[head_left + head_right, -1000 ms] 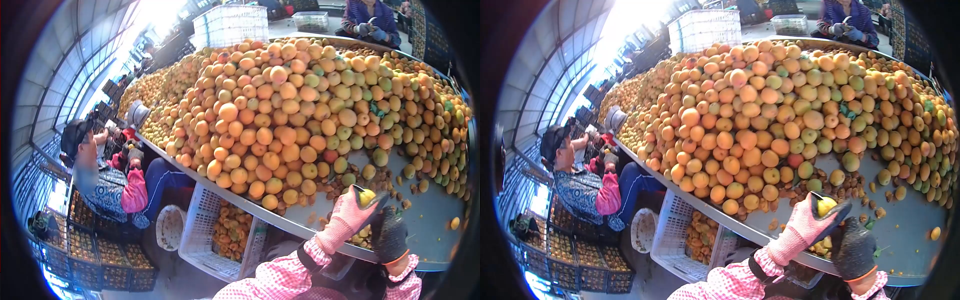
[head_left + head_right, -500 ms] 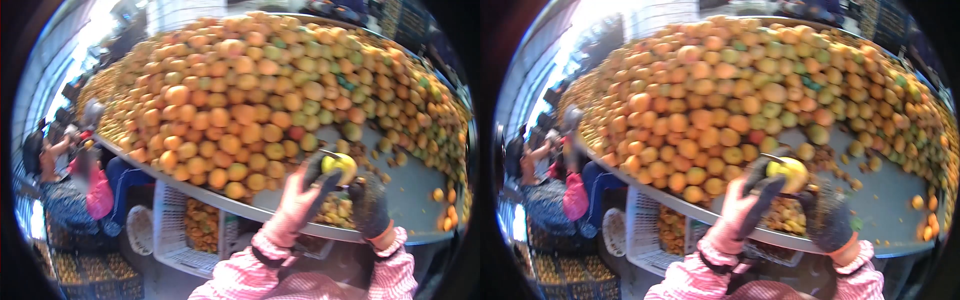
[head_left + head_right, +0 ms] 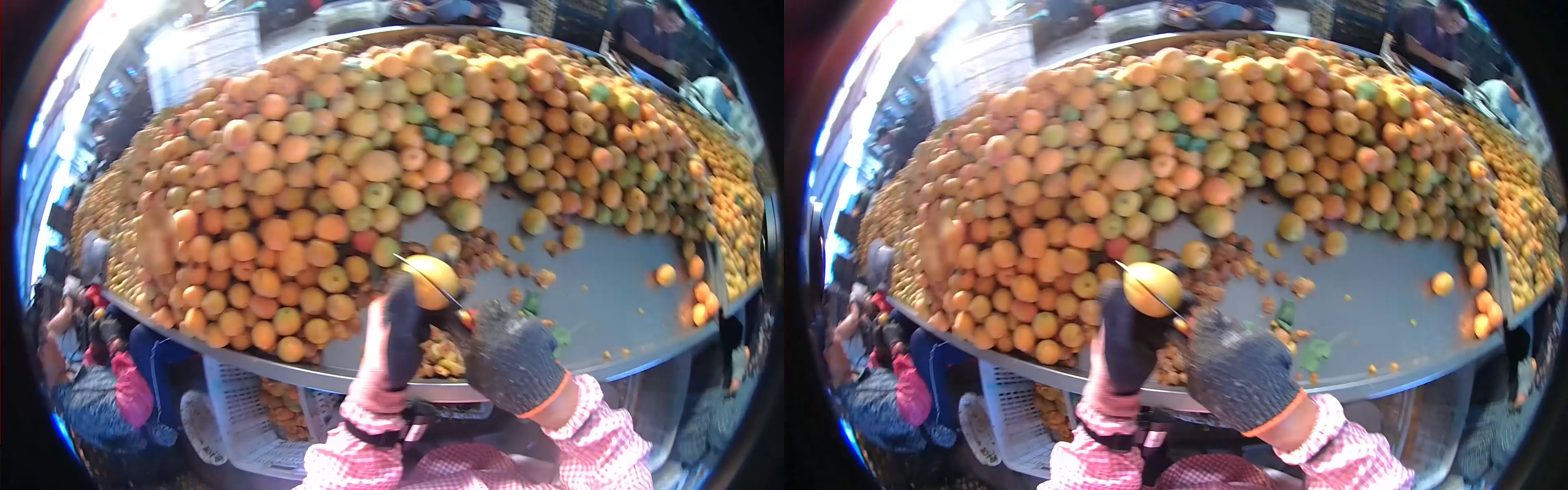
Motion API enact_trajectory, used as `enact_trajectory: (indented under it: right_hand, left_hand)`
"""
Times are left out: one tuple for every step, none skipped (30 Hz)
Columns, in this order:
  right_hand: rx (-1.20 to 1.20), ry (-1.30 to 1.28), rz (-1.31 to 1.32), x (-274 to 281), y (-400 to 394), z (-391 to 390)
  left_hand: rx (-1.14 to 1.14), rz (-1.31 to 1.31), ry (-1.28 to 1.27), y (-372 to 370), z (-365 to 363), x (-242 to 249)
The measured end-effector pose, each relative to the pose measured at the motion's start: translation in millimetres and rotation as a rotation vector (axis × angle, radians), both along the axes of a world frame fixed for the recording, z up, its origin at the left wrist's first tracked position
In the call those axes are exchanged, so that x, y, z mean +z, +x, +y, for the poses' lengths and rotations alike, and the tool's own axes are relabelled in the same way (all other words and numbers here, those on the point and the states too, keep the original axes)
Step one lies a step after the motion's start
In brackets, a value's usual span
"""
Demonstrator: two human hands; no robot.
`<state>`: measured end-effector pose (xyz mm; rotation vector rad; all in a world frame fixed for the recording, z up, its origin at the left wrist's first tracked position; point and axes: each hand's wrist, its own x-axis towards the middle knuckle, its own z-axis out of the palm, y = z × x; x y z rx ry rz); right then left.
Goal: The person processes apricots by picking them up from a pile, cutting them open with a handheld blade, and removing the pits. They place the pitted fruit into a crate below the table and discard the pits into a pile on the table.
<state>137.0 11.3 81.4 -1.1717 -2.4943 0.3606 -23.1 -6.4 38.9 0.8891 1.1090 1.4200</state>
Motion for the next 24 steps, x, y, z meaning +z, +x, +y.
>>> enact_trajectory:
  right_hand:
    - [0.017, -0.041, -0.116, -1, -2, -3]
    - [0.066, 0.027, -0.111, -4, 0, -4]
    - [0.121, 0.095, -0.092, -8, 0, -3]
    - [0.004, -0.023, 0.038, -9, -5, -4]
    - [-0.117, -0.160, 0.146, -9, -10, -5]
    - [-0.094, -0.166, 0.233, -10, -13, -5]
    - [-0.102, -0.171, 0.293, -12, -12, -6]
    - [-0.116, -0.189, 0.318, -13, -10, -6]
    - [-0.144, -0.184, 0.276, -13, 1, -2]
    - [-0.082, -0.174, 0.364, -9, 5, 0]
    - [-0.024, -0.156, 0.452, -7, 9, -2]
    - [0.037, -0.025, 0.390, -14, 13, -3]
    - [0.105, 0.100, 0.324, -21, 16, -4]
    - [0.113, 0.003, 0.357, -20, 13, -6]
    - [0.122, -0.096, 0.401, -18, 7, -10]
    - [0.042, -0.214, 0.485, -20, 0, -13]
    - [-0.039, -0.334, 0.572, -24, -4, -15]
    - [-0.060, -0.355, 0.536, -28, -3, -14]
    - [-0.070, -0.344, 0.513, -24, -4, -15]
    - [-0.061, -0.331, 0.497, -19, -8, -16]
    - [-0.050, -0.322, 0.485, -15, -10, -15]
    - [0.035, -0.229, 0.408, -13, -8, -14]
    - [0.037, -0.225, 0.404, -8, -7, -8]
    - [0.149, -0.243, 0.286, -1, -4, -1]
  left_hand:
    - [0.016, 0.102, -0.162, 1, 3, 4]
    - [0.031, 0.084, -0.184, 3, 0, 1]
    - [0.060, 0.070, -0.207, 6, -1, -6]
    - [0.195, 0.210, -0.055, 14, 0, -15]
    - [0.307, 0.354, 0.095, 18, 2, -27]
    - [0.298, 0.200, 0.124, 16, 5, -36]
    - [0.263, 0.017, 0.154, 17, 5, -43]
    - [0.120, -0.190, 0.075, 4, -2, -26]
    - [-0.041, -0.178, -0.064, -4, -8, 21]
    - [-0.032, -0.194, -0.025, -2, -13, 28]
    - [-0.028, -0.210, 0.018, 2, -14, 30]
    - [-0.009, -0.210, -0.014, 3, -16, 31]
    - [0.011, -0.204, -0.044, 4, -16, 30]
    - [0.010, -0.342, 0.036, 6, -12, 27]
    - [0.013, -0.474, 0.111, 6, -9, 21]
    - [-0.027, -0.563, 0.085, 6, -7, 15]
    - [-0.028, -0.597, 0.053, 7, -6, 11]
    - [-0.004, -0.511, 0.028, 7, -6, 11]
    - [0.027, -0.424, 0.007, 4, -7, 13]
    - [0.042, -0.415, -0.031, -1, -8, 15]
    - [0.082, -0.190, 0.018, -8, -6, 16]
    - [0.116, -0.157, 0.074, -11, -9, 24]
    - [0.152, -0.119, 0.127, -15, -12, 33]
    - [0.155, -0.086, 0.142, -22, -15, 30]
